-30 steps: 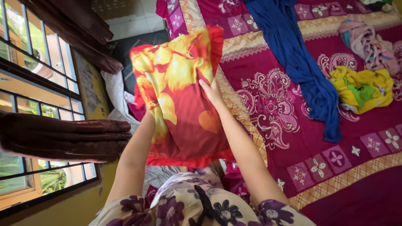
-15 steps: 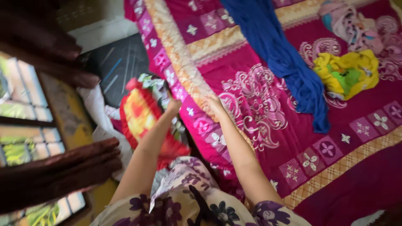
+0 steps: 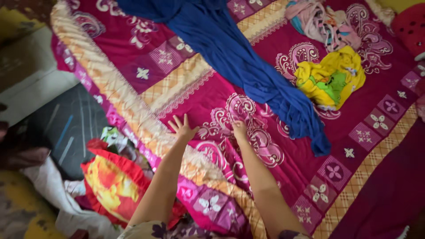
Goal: The person clears clothes and pillows from a bed, then uses a broom to sweep the bedsheet and mattress surface. The person folds the bedsheet and smooths it out, leaving the bed made.
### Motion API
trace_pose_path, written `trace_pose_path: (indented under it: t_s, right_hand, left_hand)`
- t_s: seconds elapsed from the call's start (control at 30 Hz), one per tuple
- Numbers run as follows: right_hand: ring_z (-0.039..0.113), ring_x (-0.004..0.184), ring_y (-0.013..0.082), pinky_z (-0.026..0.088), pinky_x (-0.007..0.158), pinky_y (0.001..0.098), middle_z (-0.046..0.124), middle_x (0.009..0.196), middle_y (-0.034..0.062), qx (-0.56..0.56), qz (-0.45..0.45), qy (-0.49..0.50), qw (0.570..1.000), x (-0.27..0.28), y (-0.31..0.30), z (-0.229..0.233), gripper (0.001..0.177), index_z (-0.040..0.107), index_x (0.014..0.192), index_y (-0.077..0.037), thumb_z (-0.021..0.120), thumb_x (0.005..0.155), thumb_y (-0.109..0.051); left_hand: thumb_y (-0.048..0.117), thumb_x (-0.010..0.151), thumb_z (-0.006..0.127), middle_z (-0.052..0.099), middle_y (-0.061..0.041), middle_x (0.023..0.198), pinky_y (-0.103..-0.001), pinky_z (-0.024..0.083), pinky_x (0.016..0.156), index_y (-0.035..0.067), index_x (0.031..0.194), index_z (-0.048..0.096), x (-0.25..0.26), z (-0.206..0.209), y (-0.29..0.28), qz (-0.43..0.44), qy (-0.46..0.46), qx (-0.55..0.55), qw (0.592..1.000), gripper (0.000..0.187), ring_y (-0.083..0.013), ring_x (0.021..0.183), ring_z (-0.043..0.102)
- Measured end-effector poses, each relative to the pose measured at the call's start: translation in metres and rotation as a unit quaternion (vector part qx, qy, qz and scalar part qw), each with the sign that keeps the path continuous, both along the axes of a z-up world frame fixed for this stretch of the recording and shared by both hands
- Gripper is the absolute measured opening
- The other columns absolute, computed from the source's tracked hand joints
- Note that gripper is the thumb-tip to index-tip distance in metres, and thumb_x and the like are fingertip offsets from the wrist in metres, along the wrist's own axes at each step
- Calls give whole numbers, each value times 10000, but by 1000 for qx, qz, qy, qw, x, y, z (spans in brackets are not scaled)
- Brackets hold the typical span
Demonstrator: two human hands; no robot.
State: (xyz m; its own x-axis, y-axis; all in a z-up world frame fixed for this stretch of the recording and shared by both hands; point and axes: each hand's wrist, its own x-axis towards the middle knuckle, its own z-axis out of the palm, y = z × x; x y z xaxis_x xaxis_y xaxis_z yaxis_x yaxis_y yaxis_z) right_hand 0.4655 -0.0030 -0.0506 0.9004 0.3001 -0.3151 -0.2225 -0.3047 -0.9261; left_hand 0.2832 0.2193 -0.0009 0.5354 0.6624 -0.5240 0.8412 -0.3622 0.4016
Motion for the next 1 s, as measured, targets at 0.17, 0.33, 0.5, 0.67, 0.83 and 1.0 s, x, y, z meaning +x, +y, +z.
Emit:
trace_pose_path:
  t_s: [0.17, 0.33, 0.5, 0.67, 0.83, 1.0]
  right_hand:
    - [676, 1056, 329, 543, 968, 455, 697, 1092, 126, -192, 40, -318, 928, 83, 28, 4, 328, 661, 1118, -78, 795, 870, -245]
    - [371, 1423, 439, 384, 1044, 628, 349, 1577, 211, -396, 9, -328, 858, 173, 51, 54, 893, 382, 1514, -92, 858, 808, -358]
    - [479, 1294, 417, 335, 1020, 665, 479, 1535, 141, -411, 27, -133, 901, 253, 54, 74, 1199, 177, 1623, -149, 886, 677, -350]
    - [691, 977, 457, 548, 859, 515, 721, 1042, 254, -378, 145, -256, 878, 259, 93, 25, 337, 741, 1091, -55, 677, 812, -232]
    - [720, 857, 282, 551, 784, 413, 774, 924, 184, -184, 390, -51, 901, 204, 95, -16, 291, 744, 980, -4, 687, 819, -240]
    - [680, 981, 248, 534, 928, 385, 731, 1099, 171, -56, 170, -105, 978, 242, 35, 6, 392, 721, 1238, -48, 728, 912, -267]
  left_hand:
    - [764, 561, 859, -359, -231, 1639, -835, 20, 1115, 431, 1619, -146, 45, 4, 11, 55, 79, -60, 994, 1497, -547, 1473, -308]
    - [702, 509, 931, -419, -294, 1580, -824, 0, 1121, 386, 1593, -275, 86, -10, 30, 83, 134, -86, 984, 1653, -558, 1446, -351]
    - [693, 528, 921, -385, -281, 1595, -817, 11, 1128, 381, 1600, -258, 100, -43, 44, 88, 156, -107, 978, 1624, -545, 1460, -326]
    - [683, 547, 910, -352, -268, 1610, -810, 22, 1135, 375, 1607, -241, 97, -70, 48, 75, 175, -124, 974, 1595, -532, 1474, -300]
    - [674, 566, 900, -318, -255, 1625, -803, 33, 1142, 370, 1614, -224, 104, -85, 44, 64, 182, -136, 972, 1566, -520, 1488, -274]
    - [664, 585, 889, -285, -242, 1640, -796, 44, 1149, 365, 1621, -207, 107, -90, 44, 48, 186, -147, 970, 1537, -507, 1502, -249]
